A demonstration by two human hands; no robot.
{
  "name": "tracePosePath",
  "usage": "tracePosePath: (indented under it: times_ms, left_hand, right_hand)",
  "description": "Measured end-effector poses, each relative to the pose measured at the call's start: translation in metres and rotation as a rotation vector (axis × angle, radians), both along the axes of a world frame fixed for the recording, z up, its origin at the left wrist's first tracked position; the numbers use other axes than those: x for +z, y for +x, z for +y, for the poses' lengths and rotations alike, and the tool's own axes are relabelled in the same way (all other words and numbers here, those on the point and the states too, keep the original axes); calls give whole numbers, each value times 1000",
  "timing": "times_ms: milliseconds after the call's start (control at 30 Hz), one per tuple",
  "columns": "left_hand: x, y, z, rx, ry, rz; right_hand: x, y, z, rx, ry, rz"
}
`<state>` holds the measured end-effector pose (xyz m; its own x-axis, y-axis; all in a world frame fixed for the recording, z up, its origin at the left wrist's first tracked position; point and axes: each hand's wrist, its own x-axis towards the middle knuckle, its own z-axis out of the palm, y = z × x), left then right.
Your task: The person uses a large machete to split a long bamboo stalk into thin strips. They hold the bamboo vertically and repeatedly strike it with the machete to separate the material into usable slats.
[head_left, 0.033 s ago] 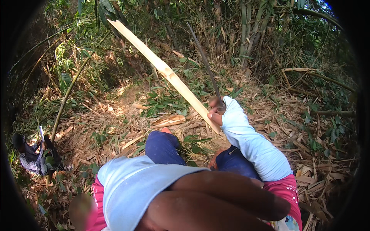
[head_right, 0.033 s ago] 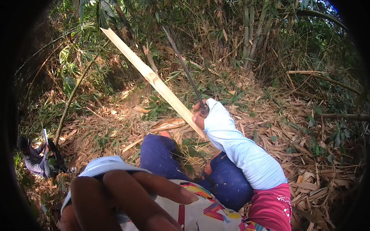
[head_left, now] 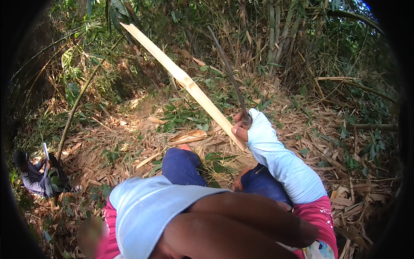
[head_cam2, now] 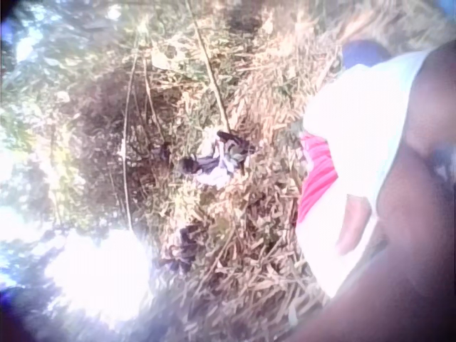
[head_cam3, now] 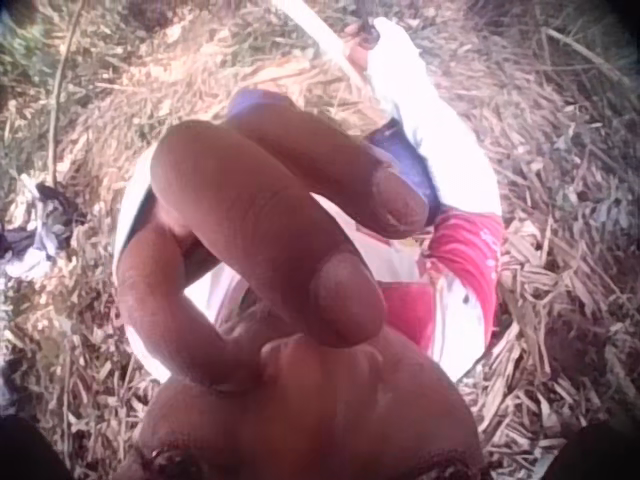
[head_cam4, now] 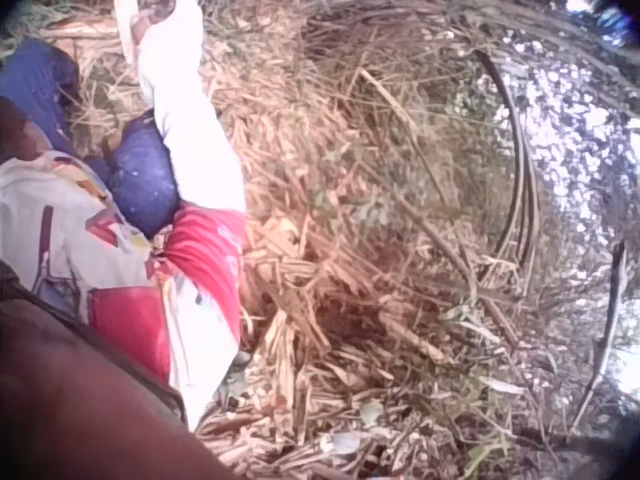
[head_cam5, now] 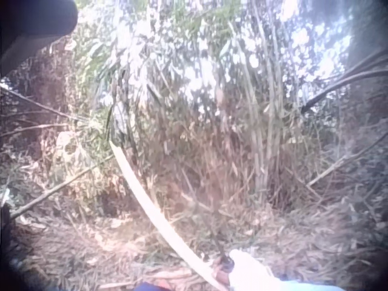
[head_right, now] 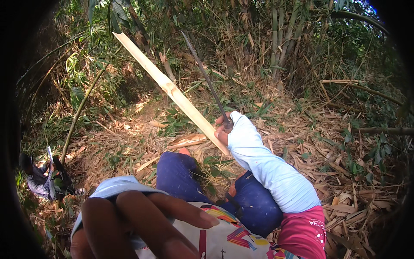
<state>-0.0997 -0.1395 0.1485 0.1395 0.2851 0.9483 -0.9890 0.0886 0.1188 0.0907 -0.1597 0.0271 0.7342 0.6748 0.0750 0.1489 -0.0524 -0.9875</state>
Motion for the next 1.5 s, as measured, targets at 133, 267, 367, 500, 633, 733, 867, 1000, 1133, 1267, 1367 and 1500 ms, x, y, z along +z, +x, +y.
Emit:
tracePosePath:
  times_ms: [133,267,367,500,633,733,867,1000,1133,1267,1367,1500]
  left_hand:
    - [7,-4,-5,-62,-23,31]
    - [41,-21,-14,-151,-47,237]
    - [32,-12,-14,-307,49,118]
    - [34,6,-34,-550,-36,-84]
    - [42,3,-32,-612,55,-59]
    - [49,-12,-25,-648,140,22]
    - [51,-3,-18,-698,192,-90]
    - [50,25,-7,-705,305,-203]
    - [51,18,3,-595,298,-123]
    - [36,34,11,-545,244,5]
    - [17,48,23,-483,194,118]
    - [-4,52,48,-414,133,238]
  right_hand:
    - [8,-2,-9,-40,-14,-52]
    - [8,-4,-5,-15,17,-13]
    - [16,-4,-7,-15,-23,-77]
    - [2,6,-10,-67,20,-122]
    - [4,8,-16,-51,-8,-97]
    - [-2,7,-18,-105,53,-81]
    - [0,7,-25,-158,34,-116]
    - [-14,16,-27,-150,109,-87]
    - [-16,14,-12,-143,129,-184]
    - [-26,18,-21,-182,124,-151]
    - [-25,12,-29,-257,56,-148]
    - [-26,11,-22,-269,-10,-187]
